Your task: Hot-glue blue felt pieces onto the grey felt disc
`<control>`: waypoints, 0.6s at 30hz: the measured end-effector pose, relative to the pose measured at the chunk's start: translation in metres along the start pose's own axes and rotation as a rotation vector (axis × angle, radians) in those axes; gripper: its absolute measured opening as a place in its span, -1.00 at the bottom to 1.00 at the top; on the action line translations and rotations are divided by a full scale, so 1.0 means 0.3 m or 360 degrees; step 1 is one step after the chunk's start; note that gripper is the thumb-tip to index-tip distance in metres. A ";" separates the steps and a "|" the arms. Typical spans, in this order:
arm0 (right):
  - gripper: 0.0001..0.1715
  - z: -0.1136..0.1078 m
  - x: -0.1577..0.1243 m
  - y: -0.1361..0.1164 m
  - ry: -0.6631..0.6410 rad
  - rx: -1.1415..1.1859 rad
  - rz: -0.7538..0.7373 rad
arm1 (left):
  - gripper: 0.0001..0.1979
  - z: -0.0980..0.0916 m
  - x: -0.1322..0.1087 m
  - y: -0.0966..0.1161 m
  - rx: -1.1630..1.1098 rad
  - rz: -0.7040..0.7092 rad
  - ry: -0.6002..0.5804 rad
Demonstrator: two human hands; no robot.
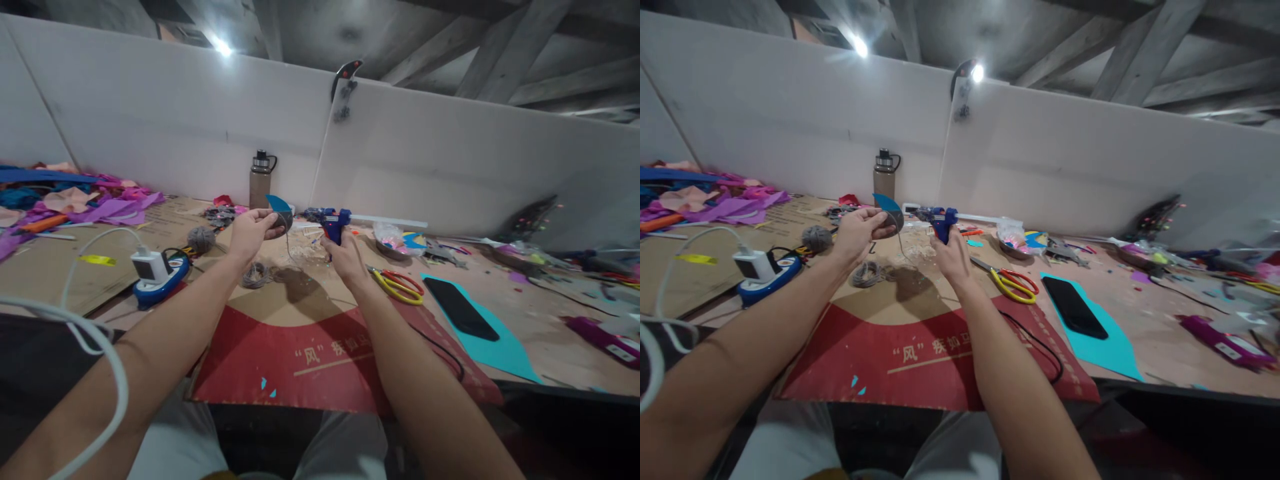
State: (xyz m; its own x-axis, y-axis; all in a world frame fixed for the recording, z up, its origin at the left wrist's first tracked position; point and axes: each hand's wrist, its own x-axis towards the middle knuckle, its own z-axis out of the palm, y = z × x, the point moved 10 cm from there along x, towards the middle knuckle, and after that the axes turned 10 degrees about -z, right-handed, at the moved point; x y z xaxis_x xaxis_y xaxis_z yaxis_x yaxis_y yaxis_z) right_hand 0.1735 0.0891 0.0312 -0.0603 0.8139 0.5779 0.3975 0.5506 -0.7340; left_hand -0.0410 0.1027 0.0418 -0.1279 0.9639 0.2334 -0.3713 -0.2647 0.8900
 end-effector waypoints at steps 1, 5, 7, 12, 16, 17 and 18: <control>-0.72 0.004 -0.002 0.037 0.0004 0.0014 0.0106 | -0.87 -0.001 0.001 -0.004 0.0007 -0.0010 0.0006; -0.77 0.027 -0.030 0.178 -0.0165 -0.0101 0.0527 | -0.86 -0.002 0.005 -0.009 0.0044 -0.0004 0.0017; -0.79 0.002 -0.036 0.205 -0.0294 -0.0490 0.0569 | -0.85 -0.004 0.006 -0.005 0.0073 0.0028 0.0024; -0.71 -0.095 -0.008 0.116 -0.0156 -0.1229 0.0325 | -0.83 0.002 -0.003 0.012 0.0276 0.0150 0.0059; -0.73 0.022 0.002 0.033 -0.0011 -0.0255 0.0143 | -0.83 0.038 -0.039 0.040 0.0589 0.0292 0.0057; -0.72 0.060 0.002 0.017 0.0041 0.0049 0.0128 | -0.83 0.050 -0.052 0.050 0.0704 0.0342 0.0060; -0.67 0.094 0.000 0.004 0.0104 0.0340 0.0133 | -0.83 0.063 -0.065 0.062 0.0829 0.0402 0.0066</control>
State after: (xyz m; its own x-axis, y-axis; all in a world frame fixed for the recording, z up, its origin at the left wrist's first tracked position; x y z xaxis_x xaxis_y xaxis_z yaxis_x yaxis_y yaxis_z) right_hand 0.1482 0.0950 0.0203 0.0266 0.8484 0.5287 0.1956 0.5143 -0.8350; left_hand -0.0281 0.0794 0.0612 -0.1934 0.8679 0.4576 0.1753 -0.4284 0.8864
